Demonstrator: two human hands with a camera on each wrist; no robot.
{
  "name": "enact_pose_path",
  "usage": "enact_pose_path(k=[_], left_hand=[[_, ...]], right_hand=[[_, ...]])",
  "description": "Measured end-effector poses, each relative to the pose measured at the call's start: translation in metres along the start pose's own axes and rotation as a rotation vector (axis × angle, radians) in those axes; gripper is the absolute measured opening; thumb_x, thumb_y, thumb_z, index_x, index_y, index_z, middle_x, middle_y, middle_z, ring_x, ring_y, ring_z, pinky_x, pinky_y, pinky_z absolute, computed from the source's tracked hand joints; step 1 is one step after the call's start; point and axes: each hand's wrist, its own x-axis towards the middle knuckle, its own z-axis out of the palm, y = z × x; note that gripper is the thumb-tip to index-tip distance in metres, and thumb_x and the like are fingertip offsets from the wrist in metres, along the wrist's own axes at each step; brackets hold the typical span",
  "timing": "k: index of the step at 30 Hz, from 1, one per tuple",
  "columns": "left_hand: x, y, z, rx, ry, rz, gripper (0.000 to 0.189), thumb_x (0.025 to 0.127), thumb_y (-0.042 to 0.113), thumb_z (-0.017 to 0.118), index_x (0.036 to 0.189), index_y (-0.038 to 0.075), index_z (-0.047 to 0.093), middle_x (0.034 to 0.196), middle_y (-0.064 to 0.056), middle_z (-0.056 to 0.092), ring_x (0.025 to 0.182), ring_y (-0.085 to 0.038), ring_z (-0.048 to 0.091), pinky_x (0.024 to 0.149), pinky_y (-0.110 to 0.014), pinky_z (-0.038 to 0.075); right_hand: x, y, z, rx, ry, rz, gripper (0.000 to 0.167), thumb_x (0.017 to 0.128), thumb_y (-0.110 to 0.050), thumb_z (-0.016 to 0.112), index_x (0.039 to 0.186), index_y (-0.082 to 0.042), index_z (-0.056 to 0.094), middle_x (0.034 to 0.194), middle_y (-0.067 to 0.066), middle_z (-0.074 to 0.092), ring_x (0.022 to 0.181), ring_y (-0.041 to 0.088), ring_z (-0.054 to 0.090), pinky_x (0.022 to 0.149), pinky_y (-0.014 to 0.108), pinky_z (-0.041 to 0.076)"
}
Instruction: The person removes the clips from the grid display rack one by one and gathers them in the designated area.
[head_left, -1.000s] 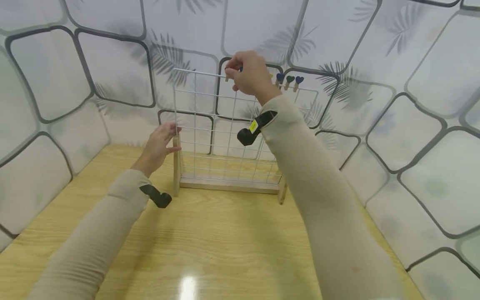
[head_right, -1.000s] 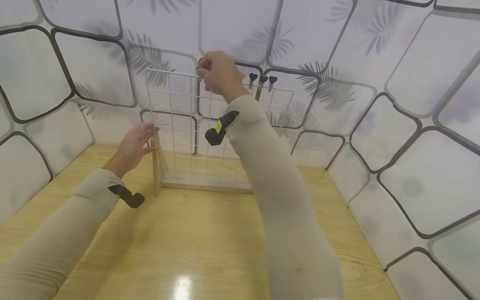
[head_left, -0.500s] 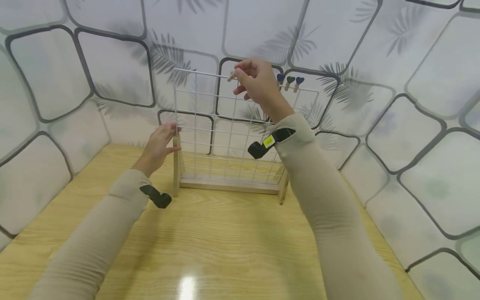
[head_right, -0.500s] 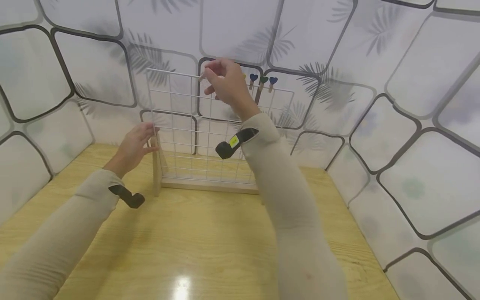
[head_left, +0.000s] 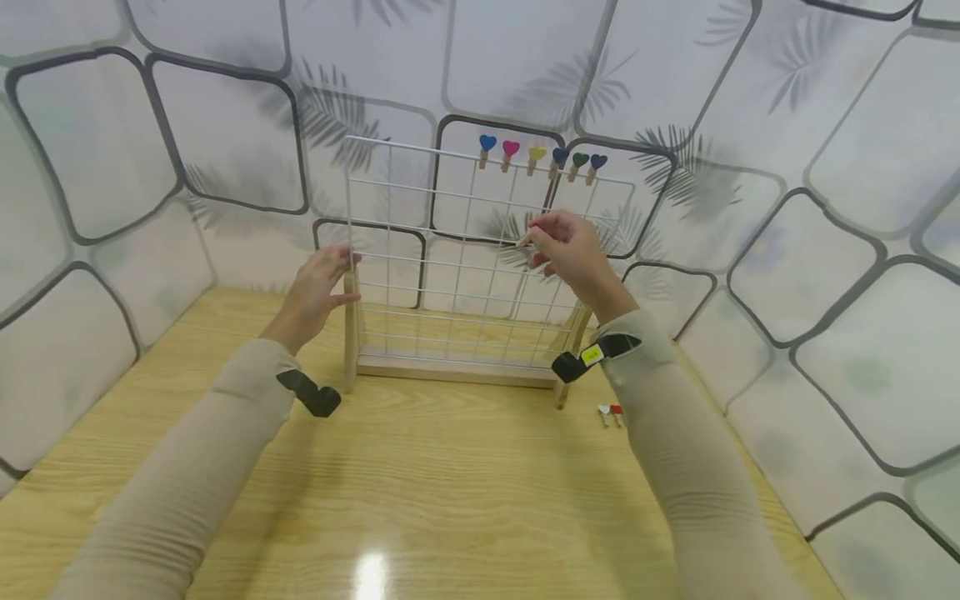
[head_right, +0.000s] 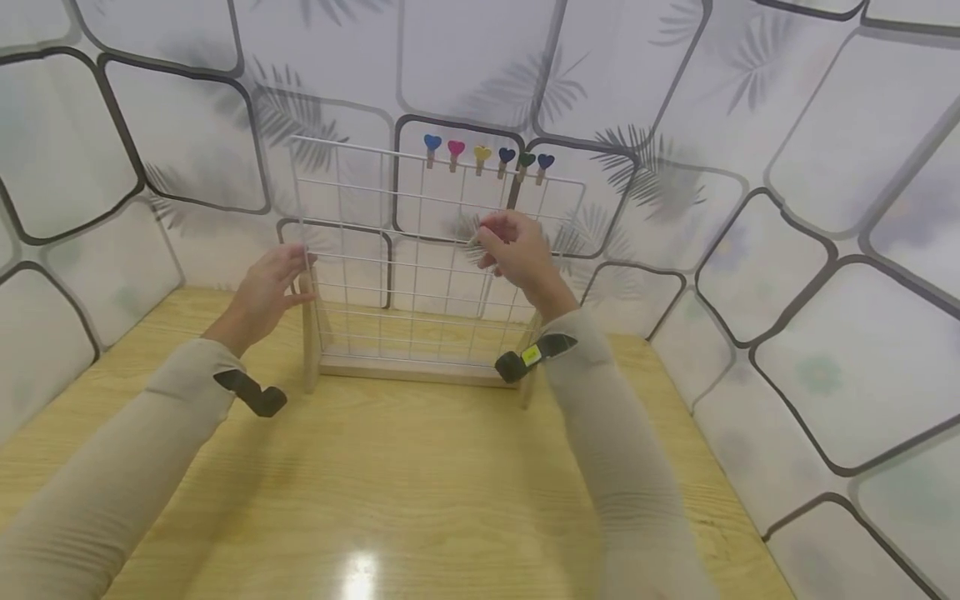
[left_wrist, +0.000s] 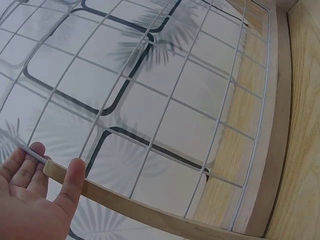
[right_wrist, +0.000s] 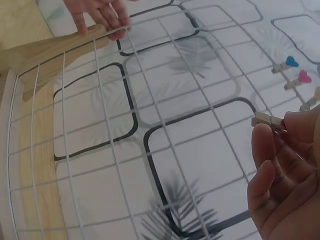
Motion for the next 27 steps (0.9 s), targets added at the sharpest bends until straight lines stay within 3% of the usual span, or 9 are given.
enact_pose_path(k=[5, 12, 16, 21, 27], left_hand=[[-0.001, 0.000, 0.002, -0.004, -0.002, -0.003, 0.019, 0.108, 0.028, 0.033, 0.118, 0.017, 0.044, 0.146, -0.018, 0.030, 0.145, -0.026, 0.018, 0.086, -0.023, 0.051], [-0.002, 0.002, 0.002, 0.002, -0.002, -0.001, 0.019, 0.107, 0.030, 0.032, 0.117, 0.018, 0.043, 0.149, -0.022, 0.025, 0.145, -0.025, 0.016, 0.088, -0.025, 0.050], [-0.001, 0.003, 0.002, -0.003, 0.000, -0.003, 0.018, 0.107, 0.030, 0.033, 0.117, 0.018, 0.043, 0.149, -0.021, 0.026, 0.145, -0.025, 0.016, 0.090, -0.027, 0.050], [0.000, 0.003, 0.001, 0.000, 0.001, -0.005, 0.019, 0.107, 0.031, 0.033, 0.117, 0.018, 0.043, 0.152, -0.022, 0.024, 0.146, -0.024, 0.015, 0.090, -0.026, 0.049], [-0.001, 0.002, 0.002, -0.001, 0.007, -0.020, 0.024, 0.107, 0.031, 0.031, 0.123, 0.015, 0.041, 0.154, -0.023, 0.020, 0.146, -0.024, 0.014, 0.096, -0.031, 0.047]], right_hand=[[-0.018, 0.036, -0.019, -0.023, 0.027, 0.046, 0.027, 0.101, -0.019, 0.053, 0.119, 0.002, 0.054, 0.107, 0.012, 0.061, 0.073, 0.013, 0.063, 0.059, 0.025, 0.051], [-0.036, 0.080, -0.040, 0.008, 0.067, 0.086, 0.021, 0.100, -0.013, 0.054, 0.113, 0.004, 0.056, 0.090, -0.005, 0.064, 0.066, 0.010, 0.062, 0.055, 0.024, 0.052], [-0.047, 0.097, -0.051, 0.057, 0.104, 0.116, 0.025, 0.100, -0.013, 0.055, 0.115, 0.007, 0.054, 0.087, -0.008, 0.064, 0.066, 0.009, 0.062, 0.053, 0.020, 0.050], [-0.060, 0.111, -0.067, 0.109, 0.164, 0.144, 0.011, 0.100, -0.012, 0.055, 0.108, -0.004, 0.057, 0.085, -0.007, 0.065, 0.064, 0.006, 0.062, 0.052, 0.018, 0.050], [-0.074, 0.127, -0.083, 0.113, 0.175, 0.219, 0.005, 0.101, -0.013, 0.053, 0.103, -0.009, 0.056, 0.083, -0.009, 0.064, 0.063, 0.005, 0.061, 0.052, 0.019, 0.050]])
